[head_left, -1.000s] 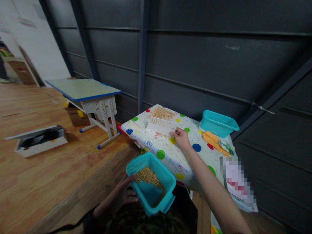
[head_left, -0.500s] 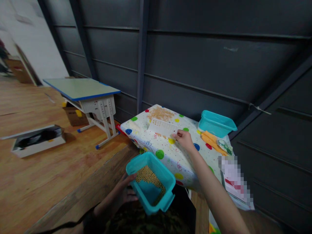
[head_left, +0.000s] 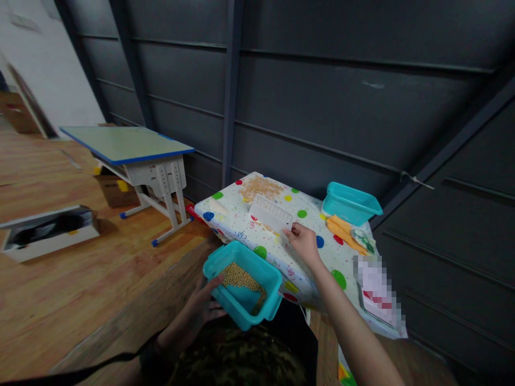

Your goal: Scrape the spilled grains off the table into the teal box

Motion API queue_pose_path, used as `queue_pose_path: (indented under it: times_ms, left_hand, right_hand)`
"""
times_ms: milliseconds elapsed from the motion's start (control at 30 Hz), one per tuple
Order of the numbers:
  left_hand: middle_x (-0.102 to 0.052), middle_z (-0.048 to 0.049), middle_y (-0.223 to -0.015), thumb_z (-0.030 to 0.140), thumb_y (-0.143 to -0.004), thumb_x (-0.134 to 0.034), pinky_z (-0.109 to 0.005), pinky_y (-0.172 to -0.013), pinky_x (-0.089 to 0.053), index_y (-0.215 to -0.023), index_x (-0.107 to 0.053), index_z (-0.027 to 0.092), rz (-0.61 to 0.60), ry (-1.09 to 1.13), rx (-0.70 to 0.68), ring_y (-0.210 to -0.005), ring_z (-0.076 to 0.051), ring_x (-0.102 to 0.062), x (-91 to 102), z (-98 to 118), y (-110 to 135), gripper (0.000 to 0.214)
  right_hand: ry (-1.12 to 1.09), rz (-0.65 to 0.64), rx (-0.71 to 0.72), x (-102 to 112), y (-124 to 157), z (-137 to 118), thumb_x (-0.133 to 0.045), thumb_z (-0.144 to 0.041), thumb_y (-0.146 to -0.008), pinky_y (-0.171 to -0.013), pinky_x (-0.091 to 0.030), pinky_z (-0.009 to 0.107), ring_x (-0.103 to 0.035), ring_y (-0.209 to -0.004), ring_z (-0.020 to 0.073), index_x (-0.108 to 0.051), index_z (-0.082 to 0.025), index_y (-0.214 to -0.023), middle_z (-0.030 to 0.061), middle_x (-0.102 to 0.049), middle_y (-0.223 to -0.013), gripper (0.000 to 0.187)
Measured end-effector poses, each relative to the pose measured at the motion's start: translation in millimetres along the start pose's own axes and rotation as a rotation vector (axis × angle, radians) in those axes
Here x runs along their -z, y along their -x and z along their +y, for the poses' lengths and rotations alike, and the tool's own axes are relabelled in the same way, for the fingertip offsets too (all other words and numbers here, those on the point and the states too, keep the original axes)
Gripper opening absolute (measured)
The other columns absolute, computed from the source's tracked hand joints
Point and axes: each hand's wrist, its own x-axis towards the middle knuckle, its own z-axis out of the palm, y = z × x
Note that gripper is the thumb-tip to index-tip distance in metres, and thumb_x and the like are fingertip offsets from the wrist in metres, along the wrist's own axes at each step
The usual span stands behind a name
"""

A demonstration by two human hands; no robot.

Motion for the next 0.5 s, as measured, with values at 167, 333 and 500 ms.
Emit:
queue_pose_path:
  times_ms: [167, 333, 500]
  left_hand:
    - [-0.071, -0.0183, -0.148, 0.051, -0.092, -0.082, -0.050, -0.087, -0.068, -0.169, -0.038, 0.035, 0.078, -0.027, 0.018, -0.096, -0.036, -0.084, -5.0, 4.6, -1.5, 0.090]
    - [-0.070, -0.0198, -0.149, 0.056, -0.088, -0.086, -0.047, -0.083, -0.069, -0.168, -0.037, 0.038, 0.052, -0.025, -0.035, -0.094, -0.034, -0.085, -3.6, -0.9, -9.6, 0.096]
    - [-0.069, -0.0194, -0.151, 0.051, -0.090, -0.085, -0.046, -0.080, -0.069, -0.168, -0.037, 0.036, 0.072, -0.015, -0.039, -0.086, -0.031, -0.084, -5.5, 2.5, -7.6, 0.093]
  right_hand:
    - [0.108, 0.028, 0.063, -4.8, 20.2, -14.0, -0.062, -0.044, -0.091, -0.062, -0.041, 0.029, -0.063, -0.063, 0.0201, -0.068, -0.024, -0.075, 0.0047, -0.074, -0.071, 0.026]
    - [0.195, 0.031, 0.087, -10.5, 29.3, -24.6, -0.059, -0.042, -0.094, -0.062, -0.038, 0.029, -0.063, -0.060, 0.0202, -0.070, -0.023, -0.076, 0.0049, -0.074, -0.070, 0.028]
    - [0.223, 0.083, 0.115, -17.8, 40.4, -29.0, -0.056, -0.041, -0.098, -0.061, -0.039, 0.029, -0.064, -0.059, 0.0206, -0.070, -0.024, -0.076, 0.0064, -0.075, -0.069, 0.032]
